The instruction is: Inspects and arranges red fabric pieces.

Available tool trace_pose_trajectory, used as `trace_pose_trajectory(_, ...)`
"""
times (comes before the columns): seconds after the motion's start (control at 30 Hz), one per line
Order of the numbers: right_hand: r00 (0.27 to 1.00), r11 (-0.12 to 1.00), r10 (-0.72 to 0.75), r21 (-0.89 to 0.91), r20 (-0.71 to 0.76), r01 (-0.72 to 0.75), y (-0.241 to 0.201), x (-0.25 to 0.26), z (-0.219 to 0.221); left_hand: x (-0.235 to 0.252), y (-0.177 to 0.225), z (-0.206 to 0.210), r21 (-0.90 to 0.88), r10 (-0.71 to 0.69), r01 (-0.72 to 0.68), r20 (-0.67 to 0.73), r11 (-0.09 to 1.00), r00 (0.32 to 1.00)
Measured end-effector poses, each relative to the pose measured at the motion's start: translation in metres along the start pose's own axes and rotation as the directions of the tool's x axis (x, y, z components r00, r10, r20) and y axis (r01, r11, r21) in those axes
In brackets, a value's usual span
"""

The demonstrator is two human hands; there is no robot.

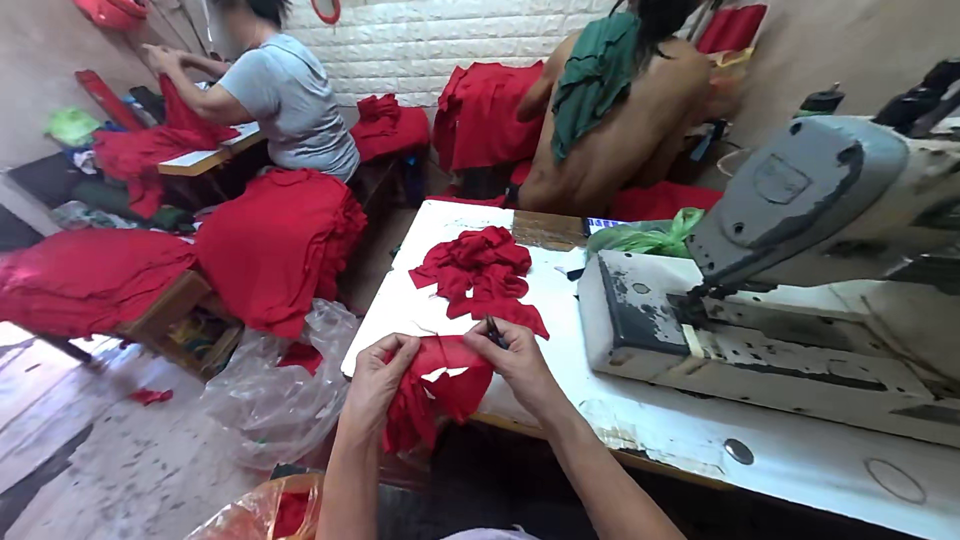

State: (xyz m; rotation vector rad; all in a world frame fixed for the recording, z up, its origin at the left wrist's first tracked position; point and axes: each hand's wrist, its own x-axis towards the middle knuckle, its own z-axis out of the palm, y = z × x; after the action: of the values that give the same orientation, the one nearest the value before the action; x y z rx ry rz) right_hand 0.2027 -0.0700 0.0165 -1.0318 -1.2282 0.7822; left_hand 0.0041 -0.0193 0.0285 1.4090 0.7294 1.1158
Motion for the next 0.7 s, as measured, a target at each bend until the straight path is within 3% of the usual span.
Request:
trace_pose_trajectory(0.17, 1.000, 1.000, 0.000, 0.018, -0.014, 0.000, 0.005, -0.001, -0.004, -0.003, -0.006, -0.006, 0.010, -0.005, 0.004, 0.055, 1.000, 0.998)
trace_pose_trajectory(0.27, 0.999, 0.997, -0.049, -0.054, 0.015, 0.050, 0.003, -0.003, -0.002, -0.005, -0.002, -0.006, 0.161, -0.050, 0.026, 0.147, 0.987, 0.988)
trace_pose_trajectory(0.37, 0.977, 0.963, -0.184, -0.180, 0.111, 0.201, -0.007, -0.011, 0.005, -0.004, -0.007, -0.001, 0.316, 0.068, -0.083, 0.057, 0.945, 0.996)
trace_pose_trajectory(0.43, 0.947, 0.927, -0.288, -0.208, 0.142, 0.313, -0.014, -0.013, 0.010, -0.001, -0.010, 0.000, 0.278, 0.182, -0.169, -0.020, 0.946, 0.983)
trace_pose_trajectory(0.5, 0.944, 0.915, -0.311, -0.234, 0.110, 0.329, -0.016, -0.010, 0.014, -0.001, -0.008, 0.001, 0.180, 0.222, -0.210, -0.054, 0.961, 0.974)
trace_pose_trajectory(0.6, 0.973, 0.953, -0.206, -0.202, 0.106, 0.224, -0.012, -0.005, 0.022, -0.006, -0.001, 0.006, 0.067, 0.196, -0.192, -0.062, 0.979, 0.979)
trace_pose_trajectory(0.7, 0.969, 0.949, -0.233, -0.199, 0.081, 0.245, -0.003, -0.003, 0.031, -0.010, 0.005, 0.013, 0.050, 0.133, -0.130, -0.071, 0.990, 0.989)
